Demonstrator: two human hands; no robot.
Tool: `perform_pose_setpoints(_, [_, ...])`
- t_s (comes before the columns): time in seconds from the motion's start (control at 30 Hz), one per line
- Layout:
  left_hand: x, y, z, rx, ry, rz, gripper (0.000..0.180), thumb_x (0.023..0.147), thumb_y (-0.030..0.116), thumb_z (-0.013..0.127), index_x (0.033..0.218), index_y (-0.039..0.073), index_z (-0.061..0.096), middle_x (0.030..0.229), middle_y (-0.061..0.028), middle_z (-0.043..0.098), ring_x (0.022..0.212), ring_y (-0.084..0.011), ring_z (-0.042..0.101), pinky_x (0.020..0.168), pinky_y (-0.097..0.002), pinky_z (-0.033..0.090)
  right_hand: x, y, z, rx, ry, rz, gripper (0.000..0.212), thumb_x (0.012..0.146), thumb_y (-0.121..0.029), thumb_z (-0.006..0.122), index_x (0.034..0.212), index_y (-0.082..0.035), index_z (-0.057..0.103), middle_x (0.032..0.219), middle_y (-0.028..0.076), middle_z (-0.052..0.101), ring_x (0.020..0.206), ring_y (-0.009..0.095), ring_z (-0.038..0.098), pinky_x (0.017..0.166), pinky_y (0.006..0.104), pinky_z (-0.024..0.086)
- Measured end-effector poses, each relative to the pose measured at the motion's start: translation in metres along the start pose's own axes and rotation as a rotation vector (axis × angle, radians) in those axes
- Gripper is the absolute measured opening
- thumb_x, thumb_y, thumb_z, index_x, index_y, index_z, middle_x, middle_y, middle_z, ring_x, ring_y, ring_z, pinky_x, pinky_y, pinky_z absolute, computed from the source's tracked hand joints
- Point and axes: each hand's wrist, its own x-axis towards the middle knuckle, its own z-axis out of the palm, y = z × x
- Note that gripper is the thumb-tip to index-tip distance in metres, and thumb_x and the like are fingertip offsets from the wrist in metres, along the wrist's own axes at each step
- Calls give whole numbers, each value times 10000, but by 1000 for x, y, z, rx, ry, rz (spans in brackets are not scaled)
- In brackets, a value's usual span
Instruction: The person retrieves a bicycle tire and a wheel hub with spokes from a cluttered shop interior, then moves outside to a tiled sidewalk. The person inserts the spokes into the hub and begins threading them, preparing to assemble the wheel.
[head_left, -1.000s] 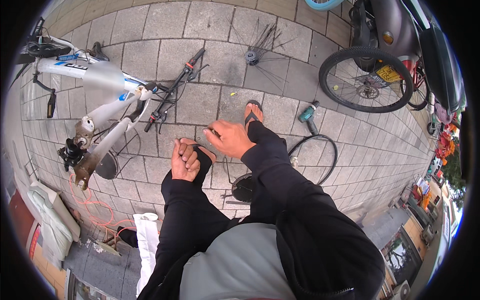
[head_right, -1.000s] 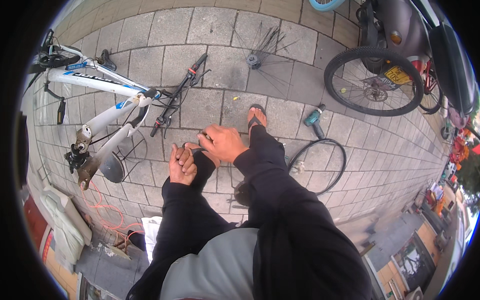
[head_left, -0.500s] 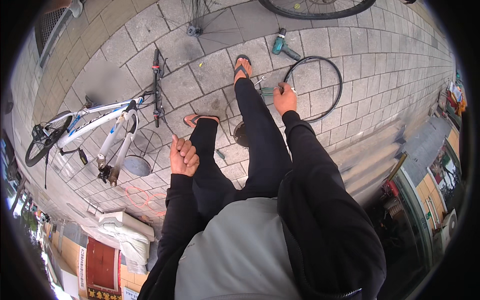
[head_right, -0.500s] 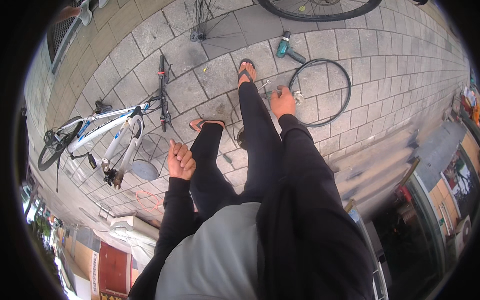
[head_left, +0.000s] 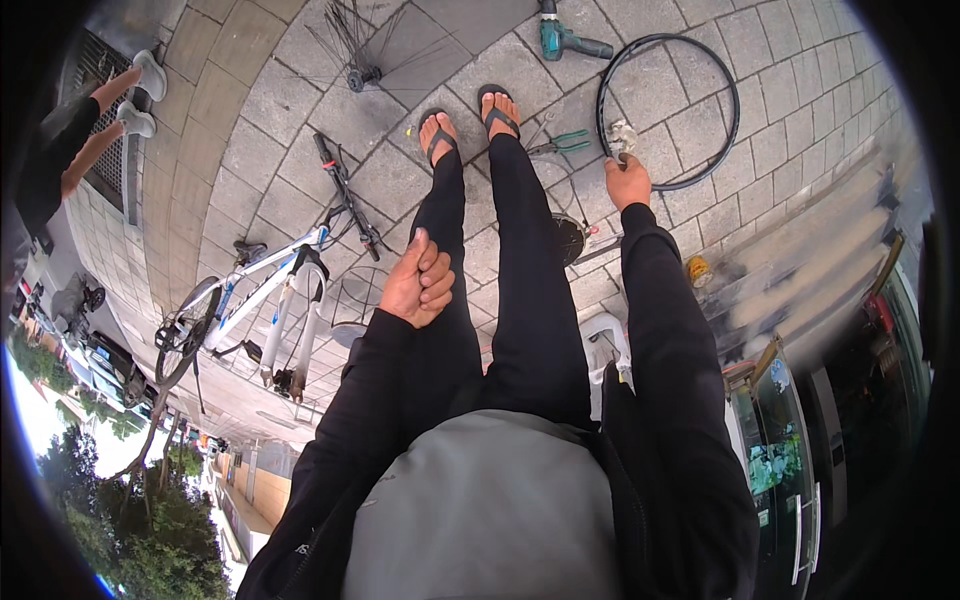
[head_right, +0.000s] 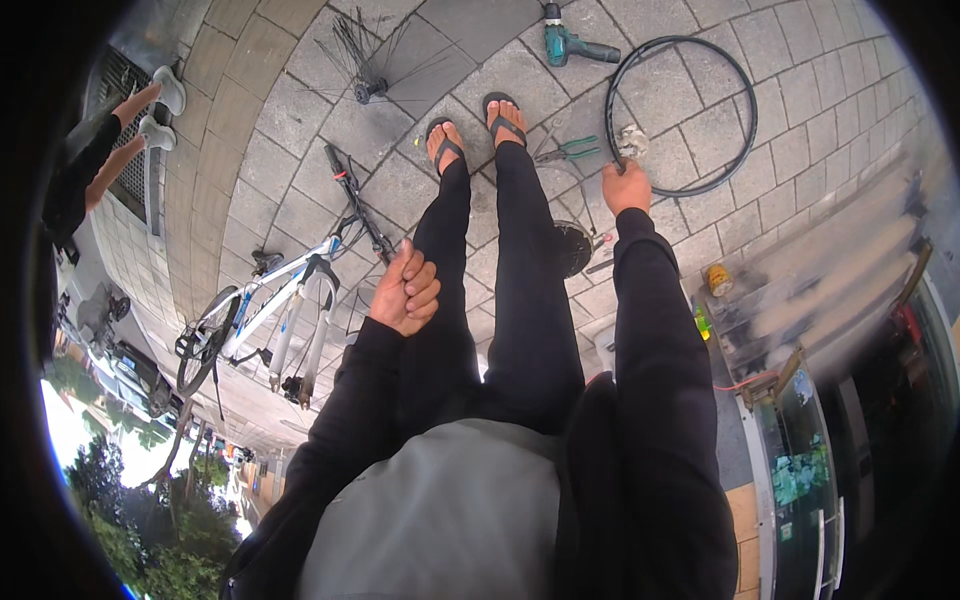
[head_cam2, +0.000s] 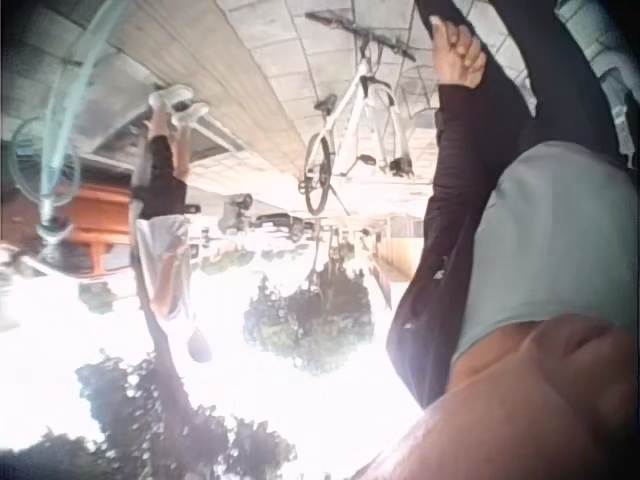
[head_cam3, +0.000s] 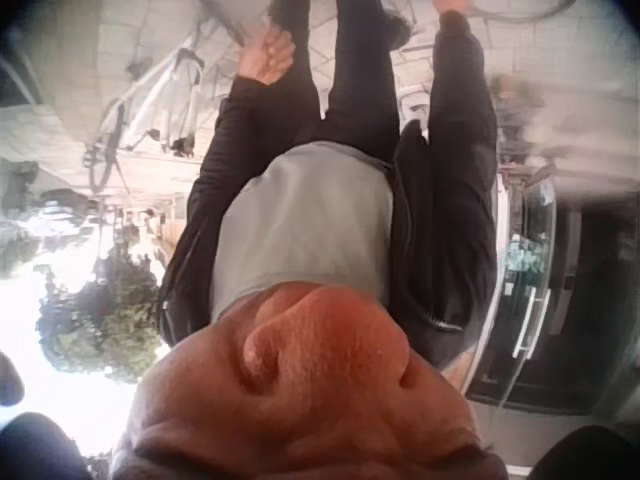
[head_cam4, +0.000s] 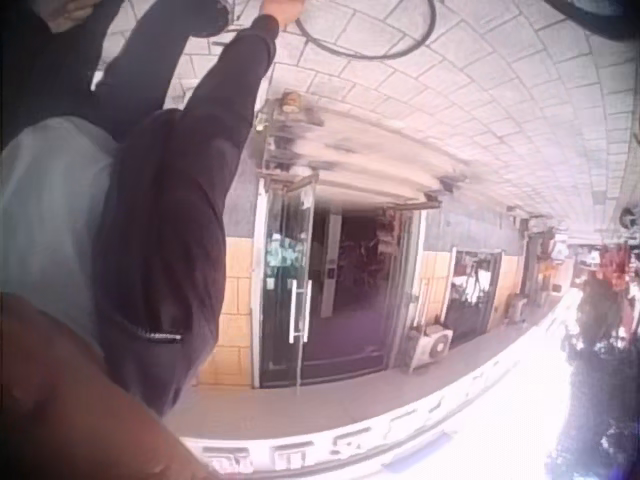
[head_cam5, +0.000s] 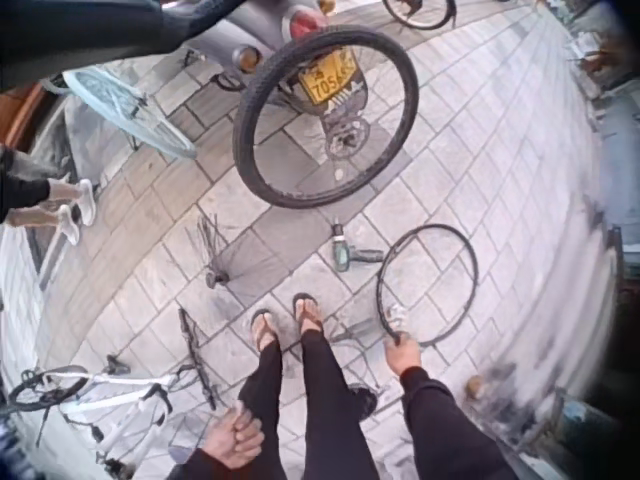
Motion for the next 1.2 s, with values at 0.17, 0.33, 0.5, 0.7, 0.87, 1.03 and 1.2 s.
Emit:
perform_pose_setpoints(0.17, [57,10,-3,181,109,-175,496,1081,527,467,733,186,376,605,42,313,436,-72,234,381,-222,190,56,35,47,9,3,43,513,914,-379,665,1231,23,689,1080,251,737,1061,416,696,947,467,533])
perform_pose_setpoints(0.33, [100,23,-20,207,109,-209,514,1097,493,450,727,142,382,592,9,336,438,-76,258,381,-221,219,138,49,107,-7,10,64,511,917,-361,641,1233,38,678,1112,285,717,1088,447,678,967,483,524])
perform_pose_setpoints(0.5, [115,30,-15,222,54,-238,544,1097,502,428,709,121,394,585,-9,350,454,-86,275,400,-231,233,215,92,180,-53,159,34,558,911,-343,655,1330,25,621,1197,306,680,1139,471,640,1002,492,504])
perform_pose_setpoints(0.7, [137,29,4,258,120,-261,551,1089,504,452,684,135,391,572,10,333,434,-87,270,388,-227,226,233,101,197,-69,-23,252,548,874,-473,683,1142,4,678,1125,264,711,1076,467,663,926,504,525])
perform_pose_setpoints(0.87, [142,14,9,308,256,-219,519,1087,500,472,712,153,376,600,12,331,439,-87,266,378,-232,208,144,68,145,158,79,284,481,823,-483,677,956,-21,678,940,266,728,946,466,696,861,537,533])
perform_pose_setpoints(1.03, [108,6,39,323,276,-182,471,1072,496,517,741,186,393,604,39,323,429,-87,254,361,-240,213,46,88,-12,191,283,326,397,829,-450,689,888,-58,680,867,225,728,843,445,699,780,539,539])
perform_pose_setpoints(1.2, [38,2,170,577,88,-139,466,1086,491,478,738,196,389,599,45,336,402,-89,257,338,-240,207,-11,149,-176,241,472,303,322,835,-394,674,853,-73,691,755,223,697,758,451,687,699,537,541])
